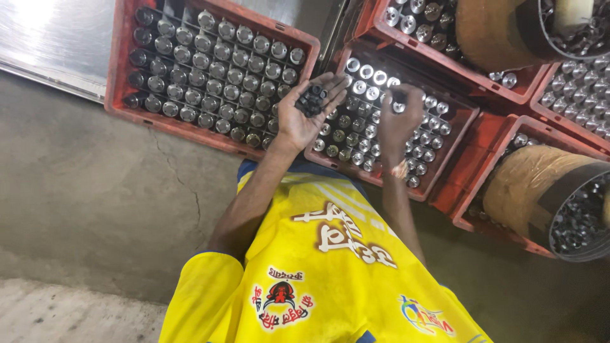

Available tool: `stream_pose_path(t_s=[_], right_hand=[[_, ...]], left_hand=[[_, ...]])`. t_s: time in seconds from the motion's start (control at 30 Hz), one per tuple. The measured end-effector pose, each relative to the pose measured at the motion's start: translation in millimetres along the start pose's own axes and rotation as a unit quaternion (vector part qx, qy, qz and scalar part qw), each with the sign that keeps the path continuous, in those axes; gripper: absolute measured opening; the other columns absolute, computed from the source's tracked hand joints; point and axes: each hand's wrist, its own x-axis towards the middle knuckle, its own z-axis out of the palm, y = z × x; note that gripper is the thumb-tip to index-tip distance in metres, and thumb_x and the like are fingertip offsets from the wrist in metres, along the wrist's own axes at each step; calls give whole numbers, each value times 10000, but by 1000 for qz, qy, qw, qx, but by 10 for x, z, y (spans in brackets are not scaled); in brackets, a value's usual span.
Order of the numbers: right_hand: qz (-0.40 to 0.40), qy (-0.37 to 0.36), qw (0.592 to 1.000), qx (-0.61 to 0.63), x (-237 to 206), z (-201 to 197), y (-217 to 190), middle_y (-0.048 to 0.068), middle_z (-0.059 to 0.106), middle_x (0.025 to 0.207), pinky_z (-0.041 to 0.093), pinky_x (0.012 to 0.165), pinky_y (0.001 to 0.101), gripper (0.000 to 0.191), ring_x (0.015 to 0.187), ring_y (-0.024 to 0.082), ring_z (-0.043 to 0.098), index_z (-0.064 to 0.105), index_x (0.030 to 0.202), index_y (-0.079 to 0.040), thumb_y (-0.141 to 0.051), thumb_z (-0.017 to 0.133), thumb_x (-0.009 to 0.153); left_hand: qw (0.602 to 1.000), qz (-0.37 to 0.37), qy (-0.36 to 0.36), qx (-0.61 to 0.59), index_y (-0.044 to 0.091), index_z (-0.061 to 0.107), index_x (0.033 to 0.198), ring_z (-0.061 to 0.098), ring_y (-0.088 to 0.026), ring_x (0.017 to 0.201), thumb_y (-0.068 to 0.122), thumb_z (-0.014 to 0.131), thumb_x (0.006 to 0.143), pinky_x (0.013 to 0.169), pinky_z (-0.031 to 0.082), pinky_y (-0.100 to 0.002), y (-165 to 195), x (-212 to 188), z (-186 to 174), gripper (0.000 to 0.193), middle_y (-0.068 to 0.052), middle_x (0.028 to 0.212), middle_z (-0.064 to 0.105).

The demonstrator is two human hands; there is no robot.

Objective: The person sorts small cylindrical metal parts from a red crate into a bucket, then uses a cylindrical tool to press or align the parts in the crate. The person repeats the sorting and pressing actions across multiple crates.

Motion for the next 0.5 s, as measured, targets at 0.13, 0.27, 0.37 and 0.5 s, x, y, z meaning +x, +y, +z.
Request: stream_pose_path(t_s=[0.13, 0.27, 0.37, 0.5], right_hand=[[0, 13, 992, -126, 179, 115, 586, 141, 690, 960, 494, 857, 472, 197, 956, 339, 652, 684, 918, -44, -59, 835, 793], [-11, -36, 992, -119, 247, 169, 698, 146, 656, 939, 482, 882, 497, 172, 928, 348, 624, 666, 911, -40, -46, 821, 835], [-97, -26, 984, -144, 175, 212, 651, 144, 644, 954, 478, 935, 519, 180, 924, 346, 624, 665, 923, -36, -32, 812, 820], [-93, -49, 983, -154, 81, 282, 639, 152, 641, 999, 488, 830, 493, 115, 890, 337, 616, 657, 935, -6, -13, 769, 912]], left_hand=[[999, 23, 37, -8, -161, 521, 1314, 490, -458, 1414, 209, 383, 1067, 1250, 373, -539, -5, 22, -23, 466, -343, 1417, 543], [999, 4, 40, -10, -158, 526, 1307, 494, -457, 1403, 196, 395, 1049, 1242, 378, -538, -29, 28, -47, 457, -344, 1401, 560], [999, 16, 39, -11, -160, 528, 1309, 508, -450, 1394, 188, 407, 1054, 1242, 384, -537, -7, 9, -78, 449, -337, 1389, 573], [999, 23, 39, -7, -158, 539, 1299, 526, -440, 1373, 190, 421, 1053, 1243, 387, -529, 11, 40, -103, 443, -349, 1373, 586]])
